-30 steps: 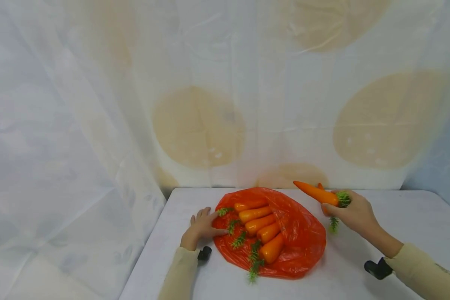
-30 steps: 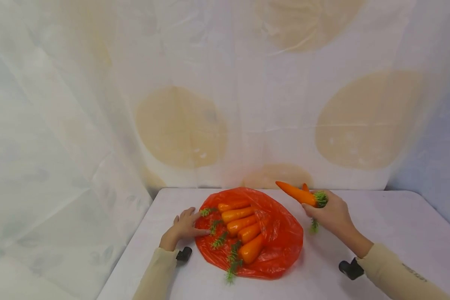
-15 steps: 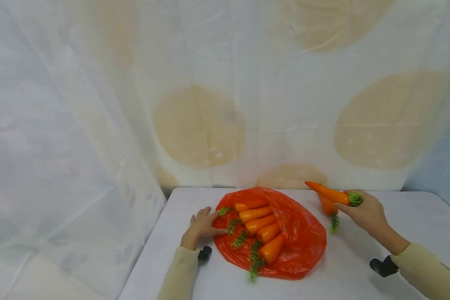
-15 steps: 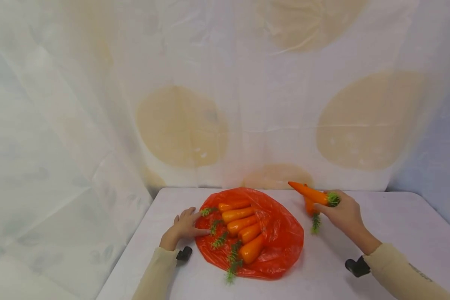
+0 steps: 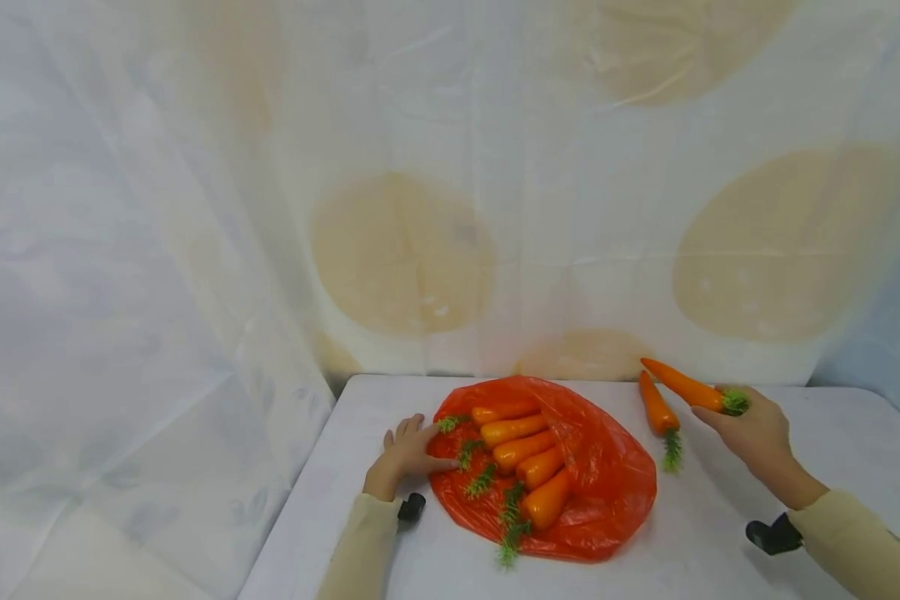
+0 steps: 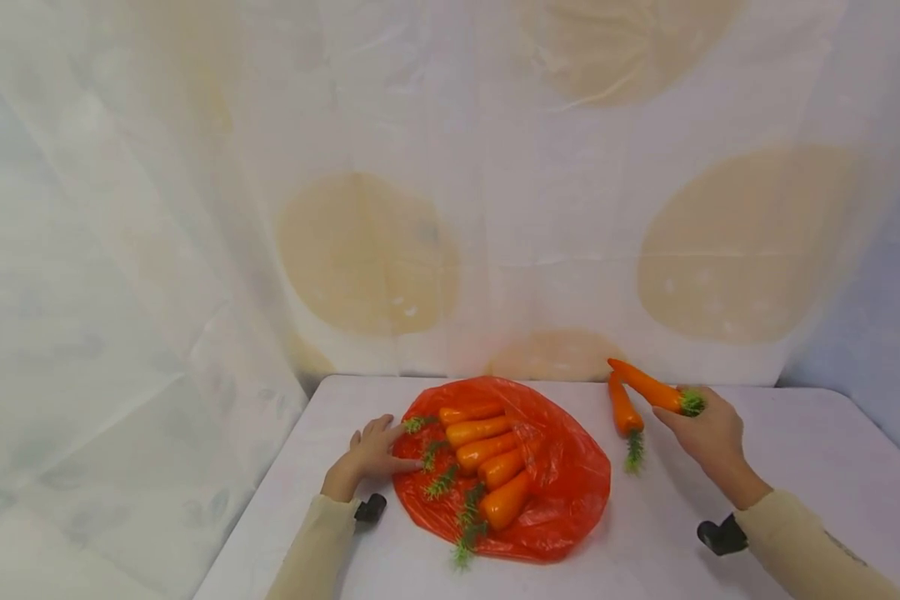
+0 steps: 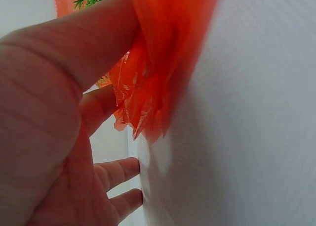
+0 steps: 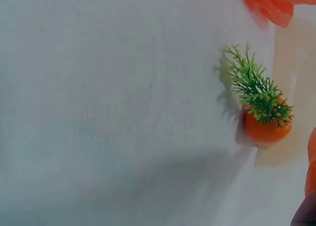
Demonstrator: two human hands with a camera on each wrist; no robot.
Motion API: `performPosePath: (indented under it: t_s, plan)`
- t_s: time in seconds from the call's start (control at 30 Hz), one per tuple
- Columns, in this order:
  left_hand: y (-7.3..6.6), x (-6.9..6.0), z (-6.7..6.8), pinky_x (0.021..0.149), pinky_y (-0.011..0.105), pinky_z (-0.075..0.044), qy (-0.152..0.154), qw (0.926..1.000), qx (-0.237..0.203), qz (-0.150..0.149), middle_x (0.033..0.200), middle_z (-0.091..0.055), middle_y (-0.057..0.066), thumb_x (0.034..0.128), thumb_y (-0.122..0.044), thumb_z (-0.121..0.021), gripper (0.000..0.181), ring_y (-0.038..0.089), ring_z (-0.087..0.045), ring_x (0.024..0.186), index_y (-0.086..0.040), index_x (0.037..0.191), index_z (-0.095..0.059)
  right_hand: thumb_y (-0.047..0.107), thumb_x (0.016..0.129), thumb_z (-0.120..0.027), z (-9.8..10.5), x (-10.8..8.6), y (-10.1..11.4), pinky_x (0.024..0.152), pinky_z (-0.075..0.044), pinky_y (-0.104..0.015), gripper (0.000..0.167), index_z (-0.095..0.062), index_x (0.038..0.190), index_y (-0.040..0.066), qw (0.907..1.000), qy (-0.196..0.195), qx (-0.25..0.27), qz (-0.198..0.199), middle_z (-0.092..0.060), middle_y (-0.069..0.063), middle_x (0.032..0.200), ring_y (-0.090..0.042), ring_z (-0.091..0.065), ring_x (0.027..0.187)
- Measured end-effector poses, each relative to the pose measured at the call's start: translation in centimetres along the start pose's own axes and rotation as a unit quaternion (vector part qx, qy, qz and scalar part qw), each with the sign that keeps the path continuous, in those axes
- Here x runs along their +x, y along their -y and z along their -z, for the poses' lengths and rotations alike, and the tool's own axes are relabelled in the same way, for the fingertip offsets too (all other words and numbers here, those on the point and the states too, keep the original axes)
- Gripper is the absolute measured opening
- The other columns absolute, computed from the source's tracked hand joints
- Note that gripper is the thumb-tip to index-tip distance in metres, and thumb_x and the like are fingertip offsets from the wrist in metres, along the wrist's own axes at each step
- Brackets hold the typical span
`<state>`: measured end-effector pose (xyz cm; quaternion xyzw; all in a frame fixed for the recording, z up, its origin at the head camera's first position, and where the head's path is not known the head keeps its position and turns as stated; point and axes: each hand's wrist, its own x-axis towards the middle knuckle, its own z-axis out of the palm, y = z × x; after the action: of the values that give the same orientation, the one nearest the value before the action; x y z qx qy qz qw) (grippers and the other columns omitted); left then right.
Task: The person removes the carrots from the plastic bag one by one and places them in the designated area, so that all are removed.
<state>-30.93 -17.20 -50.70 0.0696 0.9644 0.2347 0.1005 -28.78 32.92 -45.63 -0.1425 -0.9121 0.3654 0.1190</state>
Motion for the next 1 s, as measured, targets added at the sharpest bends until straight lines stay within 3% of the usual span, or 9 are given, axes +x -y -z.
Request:
performPosePath:
  t_s: [0.17,0.4,0.57,0.7,1.0]
  plan:
    - [-0.2,-0.2,0.2,0.117,0.069,-0.009,0.002,1.0,0.001,-0.005,0.158,-0.029,0.018,0.0776,-0.055,-0.076,0.082,0.042,-0.022,0.145,-0.018,0.146,-0.05,0.032,0.087,-0.074,-0.3,0.3,-0.7,0.078,-0.052,-0.049,0.07,-0.044,0.133,-0.012,0.9981,-0.002,0.023,-0.057,-0.051,-0.033,0.127,-0.043,-0.049,0.102]
    - [0.0,-0.3,0.5,0.116,0.069,-0.009,-0.004,1.0,0.004,-0.001,0.158,-0.03,0.018,0.0771,-0.055,-0.077,0.082,0.042,-0.022,0.145,-0.017,0.145,-0.05,0.027,0.084,-0.076,-1.0,1.7,-1.9,0.07,-0.052,-0.045,0.067,-0.047,0.128,-0.014,0.9995,-0.015,-0.009,-0.027,-0.054,-0.035,0.12,-0.043,-0.053,0.097]
    - [0.1,-0.3,0.3,0.116,0.07,-0.009,-0.002,1.0,-0.007,-0.004,0.157,-0.03,0.019,0.0764,-0.053,-0.078,0.082,0.042,-0.022,0.145,-0.017,0.145,-0.051,0.024,0.083,-0.075,-1.3,2.6,-3.0,0.061,-0.053,-0.038,0.057,-0.049,0.115,-0.016,0.9994,-0.011,-0.033,-0.007,-0.058,-0.034,0.103,-0.039,-0.055,0.085]
    - [0.1,-0.4,0.0,0.116,0.071,-0.009,0.001,0.9998,-0.019,-0.004,0.157,-0.03,0.019,0.0754,-0.052,-0.079,0.082,0.043,-0.021,0.144,-0.018,0.144,-0.051,0.031,0.082,-0.076,-1.5,2.7,-3.5,0.055,-0.048,-0.028,0.06,-0.048,0.112,-0.014,0.999,0.014,-0.026,-0.035,-0.057,-0.029,0.096,-0.034,-0.054,0.08]
    - [-0.2,-0.3,0.4,0.116,0.07,-0.008,-0.003,0.9999,-0.014,-0.006,0.157,-0.03,0.018,0.0754,-0.053,-0.079,0.082,0.042,-0.021,0.145,-0.019,0.145,-0.051,0.035,0.087,-0.072,-1.4,3.2,-2.8,0.055,-0.045,-0.027,0.06,-0.046,0.111,-0.013,0.9973,0.013,-0.009,-0.072,-0.054,-0.027,0.094,-0.035,-0.05,0.084]
